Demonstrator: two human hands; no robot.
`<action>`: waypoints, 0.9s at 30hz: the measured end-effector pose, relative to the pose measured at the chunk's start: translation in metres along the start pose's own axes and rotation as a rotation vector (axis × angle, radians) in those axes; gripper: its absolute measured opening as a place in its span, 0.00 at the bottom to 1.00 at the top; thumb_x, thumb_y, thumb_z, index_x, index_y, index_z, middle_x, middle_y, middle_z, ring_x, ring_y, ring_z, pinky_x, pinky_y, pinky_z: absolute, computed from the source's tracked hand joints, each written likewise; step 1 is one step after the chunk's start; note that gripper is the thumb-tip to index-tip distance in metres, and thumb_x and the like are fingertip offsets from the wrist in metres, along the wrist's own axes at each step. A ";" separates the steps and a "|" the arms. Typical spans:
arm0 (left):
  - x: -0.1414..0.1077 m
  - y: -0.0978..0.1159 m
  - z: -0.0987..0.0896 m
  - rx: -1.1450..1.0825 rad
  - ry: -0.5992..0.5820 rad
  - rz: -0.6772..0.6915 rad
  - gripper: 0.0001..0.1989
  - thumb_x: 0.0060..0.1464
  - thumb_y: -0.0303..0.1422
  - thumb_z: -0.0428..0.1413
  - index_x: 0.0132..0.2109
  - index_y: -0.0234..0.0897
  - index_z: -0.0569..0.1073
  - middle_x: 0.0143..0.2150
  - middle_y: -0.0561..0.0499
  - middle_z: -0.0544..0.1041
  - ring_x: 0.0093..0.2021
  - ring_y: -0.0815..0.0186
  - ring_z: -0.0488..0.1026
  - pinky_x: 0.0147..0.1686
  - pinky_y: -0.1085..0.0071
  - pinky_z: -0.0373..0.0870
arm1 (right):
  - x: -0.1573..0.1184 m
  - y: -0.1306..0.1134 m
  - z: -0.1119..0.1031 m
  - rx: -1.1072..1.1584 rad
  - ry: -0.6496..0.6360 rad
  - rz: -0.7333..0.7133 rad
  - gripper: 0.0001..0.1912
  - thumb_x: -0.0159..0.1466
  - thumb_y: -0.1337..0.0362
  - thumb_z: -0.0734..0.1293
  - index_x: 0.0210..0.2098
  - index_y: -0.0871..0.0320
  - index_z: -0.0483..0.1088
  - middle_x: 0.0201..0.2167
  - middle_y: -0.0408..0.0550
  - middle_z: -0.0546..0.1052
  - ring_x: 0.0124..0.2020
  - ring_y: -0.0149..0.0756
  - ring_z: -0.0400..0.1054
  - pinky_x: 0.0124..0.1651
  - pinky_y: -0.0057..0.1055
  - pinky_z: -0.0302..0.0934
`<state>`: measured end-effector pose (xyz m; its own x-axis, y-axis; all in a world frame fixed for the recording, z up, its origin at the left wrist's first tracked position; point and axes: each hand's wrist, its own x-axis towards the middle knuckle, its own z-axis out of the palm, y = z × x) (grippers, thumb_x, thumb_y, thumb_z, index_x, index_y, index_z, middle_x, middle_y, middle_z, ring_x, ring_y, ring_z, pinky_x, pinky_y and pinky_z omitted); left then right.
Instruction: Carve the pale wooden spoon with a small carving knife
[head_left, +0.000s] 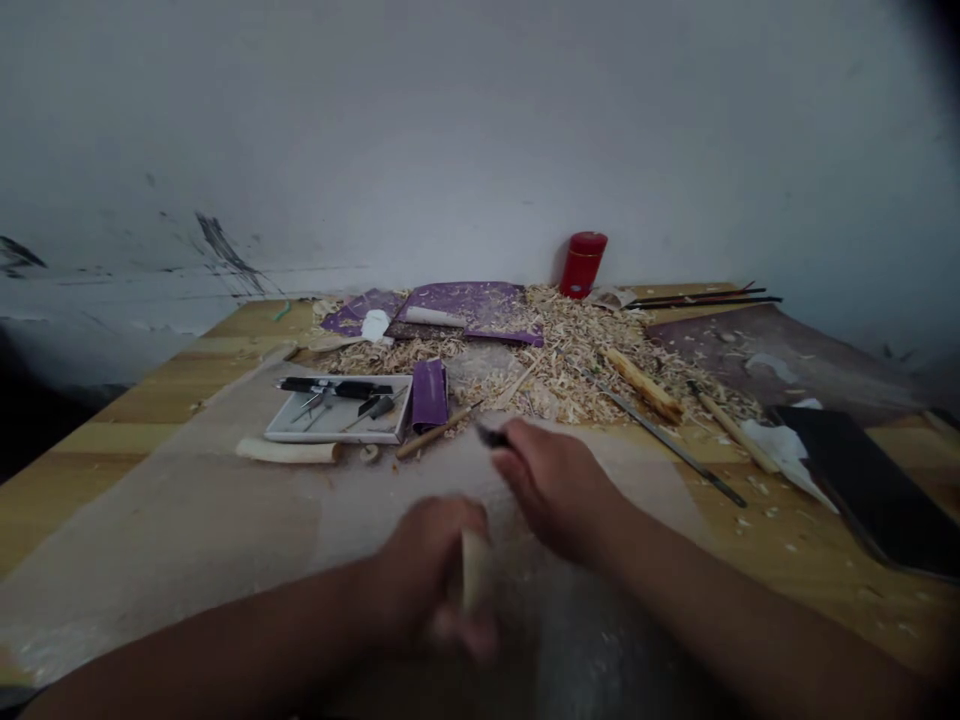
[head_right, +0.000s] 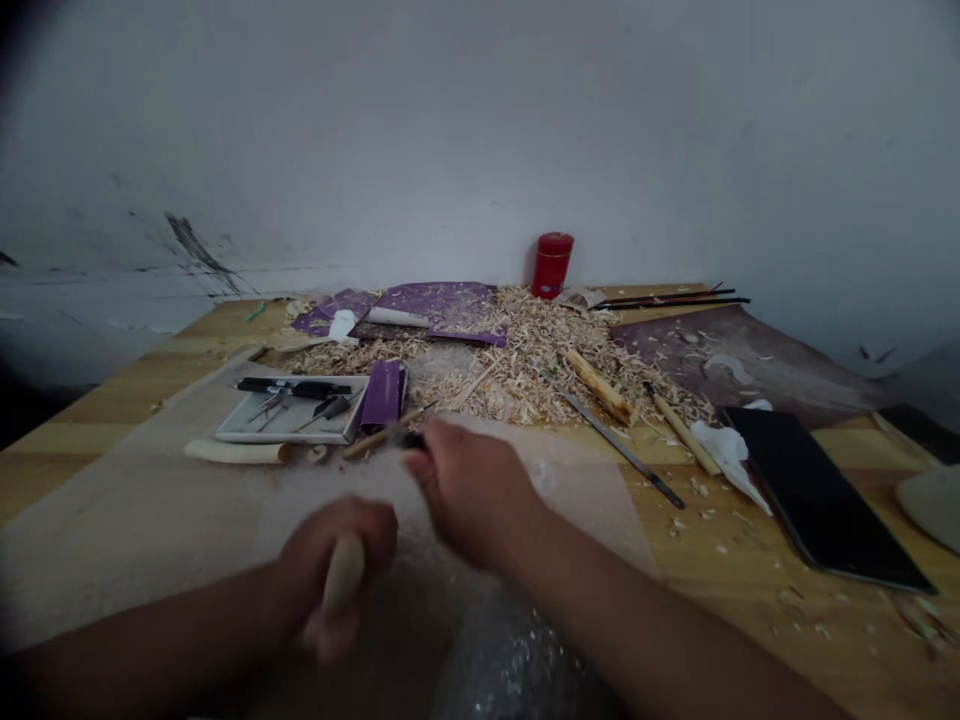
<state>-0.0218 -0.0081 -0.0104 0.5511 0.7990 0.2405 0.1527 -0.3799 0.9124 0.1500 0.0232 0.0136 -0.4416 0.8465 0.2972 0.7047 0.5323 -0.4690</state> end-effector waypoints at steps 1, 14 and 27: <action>-0.002 0.002 0.001 -0.002 -0.017 0.024 0.19 0.46 0.51 0.47 0.28 0.37 0.61 0.20 0.56 0.60 0.20 0.72 0.55 0.20 0.74 0.51 | 0.002 0.004 -0.001 0.010 0.021 0.049 0.15 0.63 0.56 0.49 0.30 0.58 0.58 0.22 0.43 0.65 0.22 0.30 0.56 0.25 0.26 0.43; 0.013 0.000 -0.002 -0.319 0.099 -0.009 0.16 0.52 0.47 0.42 0.35 0.37 0.57 0.23 0.57 0.55 0.20 0.75 0.51 0.19 0.77 0.50 | -0.007 -0.002 -0.004 0.030 -0.011 -0.133 0.17 0.62 0.53 0.49 0.29 0.58 0.58 0.24 0.43 0.65 0.24 0.30 0.57 0.27 0.27 0.44; 0.010 0.000 0.001 -0.408 0.094 -0.104 0.14 0.53 0.46 0.42 0.37 0.38 0.57 0.23 0.58 0.55 0.19 0.77 0.50 0.17 0.80 0.51 | -0.009 -0.009 -0.001 -0.004 -0.019 -0.197 0.17 0.62 0.53 0.48 0.28 0.58 0.58 0.24 0.44 0.65 0.24 0.31 0.55 0.27 0.28 0.43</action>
<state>-0.0154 -0.0011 -0.0085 0.4697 0.8696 0.1523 -0.1440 -0.0948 0.9850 0.1479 0.0105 0.0157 -0.5817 0.7257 0.3673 0.6054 0.6879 -0.4003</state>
